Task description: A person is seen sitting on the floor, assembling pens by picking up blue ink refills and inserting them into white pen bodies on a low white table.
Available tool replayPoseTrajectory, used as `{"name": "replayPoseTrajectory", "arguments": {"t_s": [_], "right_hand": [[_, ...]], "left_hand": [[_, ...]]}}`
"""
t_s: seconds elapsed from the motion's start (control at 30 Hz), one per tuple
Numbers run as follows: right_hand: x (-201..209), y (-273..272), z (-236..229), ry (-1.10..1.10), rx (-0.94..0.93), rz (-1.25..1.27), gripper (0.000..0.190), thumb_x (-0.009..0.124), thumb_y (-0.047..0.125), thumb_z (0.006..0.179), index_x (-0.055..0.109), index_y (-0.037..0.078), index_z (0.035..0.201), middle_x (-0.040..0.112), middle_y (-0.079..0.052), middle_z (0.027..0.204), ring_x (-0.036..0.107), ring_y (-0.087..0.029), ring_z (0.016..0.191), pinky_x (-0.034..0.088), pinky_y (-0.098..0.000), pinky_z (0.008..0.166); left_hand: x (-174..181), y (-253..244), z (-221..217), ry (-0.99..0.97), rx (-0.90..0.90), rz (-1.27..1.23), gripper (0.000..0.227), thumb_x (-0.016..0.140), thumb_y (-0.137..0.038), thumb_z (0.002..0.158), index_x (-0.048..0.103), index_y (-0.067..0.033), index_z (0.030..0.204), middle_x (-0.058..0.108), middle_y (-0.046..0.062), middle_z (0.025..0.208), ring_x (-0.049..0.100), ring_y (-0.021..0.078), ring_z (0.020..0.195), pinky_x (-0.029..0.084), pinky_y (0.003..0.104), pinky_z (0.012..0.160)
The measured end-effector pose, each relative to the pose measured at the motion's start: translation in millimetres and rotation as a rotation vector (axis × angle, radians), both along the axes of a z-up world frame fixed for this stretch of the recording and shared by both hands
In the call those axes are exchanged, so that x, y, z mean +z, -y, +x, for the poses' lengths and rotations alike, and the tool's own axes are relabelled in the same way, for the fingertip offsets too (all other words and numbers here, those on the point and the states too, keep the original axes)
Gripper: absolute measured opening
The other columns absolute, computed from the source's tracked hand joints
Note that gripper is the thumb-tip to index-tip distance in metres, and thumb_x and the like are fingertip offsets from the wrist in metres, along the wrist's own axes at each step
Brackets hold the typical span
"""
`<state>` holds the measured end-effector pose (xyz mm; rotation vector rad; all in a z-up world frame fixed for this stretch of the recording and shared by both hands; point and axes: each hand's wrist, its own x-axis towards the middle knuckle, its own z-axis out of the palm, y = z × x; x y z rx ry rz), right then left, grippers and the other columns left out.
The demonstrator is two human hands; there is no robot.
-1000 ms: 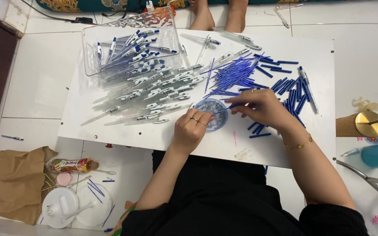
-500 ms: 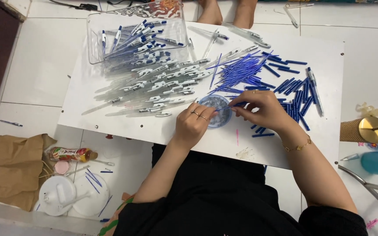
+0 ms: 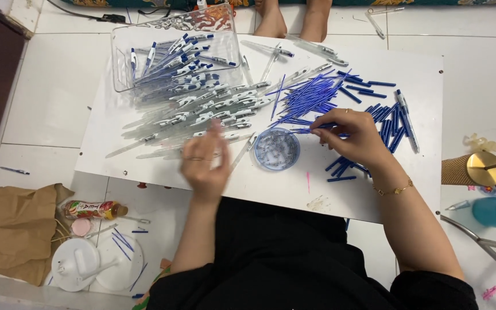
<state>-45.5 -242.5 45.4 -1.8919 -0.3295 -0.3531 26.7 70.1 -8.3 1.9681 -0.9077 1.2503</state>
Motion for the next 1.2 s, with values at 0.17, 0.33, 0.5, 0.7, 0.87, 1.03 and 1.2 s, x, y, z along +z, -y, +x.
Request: {"name": "replayPoseTrajectory", "arguments": {"t_s": [0.17,0.33,0.5,0.7,0.87,1.03,1.2], "right_hand": [[-1,4,0,0.052,-0.026,0.033,0.014,0.074,-0.010,0.085,0.074,-0.007,0.099,0.068,-0.019,0.070,0.068,-0.024,0.058,0.059,-0.0306,0.050],[4,3,0,0.060,-0.114,0.031,0.015,0.073,-0.014,0.086,0.073,-0.009,0.100,0.067,-0.019,0.072,0.067,-0.023,0.057,0.058,-0.0308,0.049],[-1,9,-1,0.043,-0.145,0.015,0.017,0.073,-0.016,0.087,0.073,-0.009,0.102,0.067,-0.019,0.073,0.067,-0.024,0.058,0.058,-0.0319,0.053],[0,8,-2,0.020,-0.180,0.018,0.018,0.072,-0.017,0.088,0.073,-0.009,0.103,0.066,-0.019,0.072,0.066,-0.024,0.058,0.058,-0.0320,0.054],[1,7,0,0.025,-0.182,0.036,0.017,0.071,-0.016,0.088,0.074,-0.008,0.103,0.066,-0.020,0.073,0.066,-0.024,0.059,0.058,-0.0321,0.054],[-1,9,-2,0.036,-0.141,0.092,0.015,0.072,-0.012,0.088,0.074,-0.008,0.102,0.066,-0.020,0.071,0.065,-0.023,0.056,0.056,-0.0306,0.052],[-7,12,-3,0.018,-0.104,0.174,0.014,0.073,-0.009,0.088,0.073,-0.007,0.101,0.067,-0.019,0.070,0.064,-0.020,0.055,0.055,-0.0278,0.050]], "left_hand": [[33,-53,18,-0.127,0.211,-0.019,0.040,0.068,0.005,0.094,0.069,-0.0052,0.132,0.071,0.013,0.130,0.071,0.0257,0.107,0.047,0.038,0.092],[49,-56,43,-0.118,0.166,0.197,0.044,0.080,0.006,0.086,0.074,-0.0021,0.129,0.071,0.018,0.130,0.071,0.0310,0.104,0.051,0.037,0.088],[37,-42,61,-0.028,0.326,0.464,0.036,0.082,-0.015,0.086,0.076,-0.0146,0.121,0.064,0.006,0.143,0.064,0.0231,0.101,0.052,0.035,0.079],[27,-39,83,-0.195,0.218,0.531,0.011,0.083,-0.023,0.088,0.080,-0.0128,0.093,0.073,0.007,0.117,0.061,0.0244,0.102,0.046,0.037,0.080],[41,-31,82,-0.193,0.095,0.497,0.009,0.076,-0.020,0.096,0.078,-0.0111,0.096,0.074,0.004,0.111,0.061,0.0214,0.105,0.047,0.033,0.082],[55,-4,53,-0.210,-0.118,0.031,0.009,0.059,-0.008,0.104,0.066,-0.0027,0.109,0.074,0.007,0.103,0.065,0.0249,0.093,0.053,0.034,0.079],[32,27,17,-0.217,-0.210,-0.086,0.011,0.059,-0.012,0.102,0.064,-0.0060,0.110,0.071,0.005,0.100,0.065,0.0250,0.091,0.052,0.037,0.084]]}}
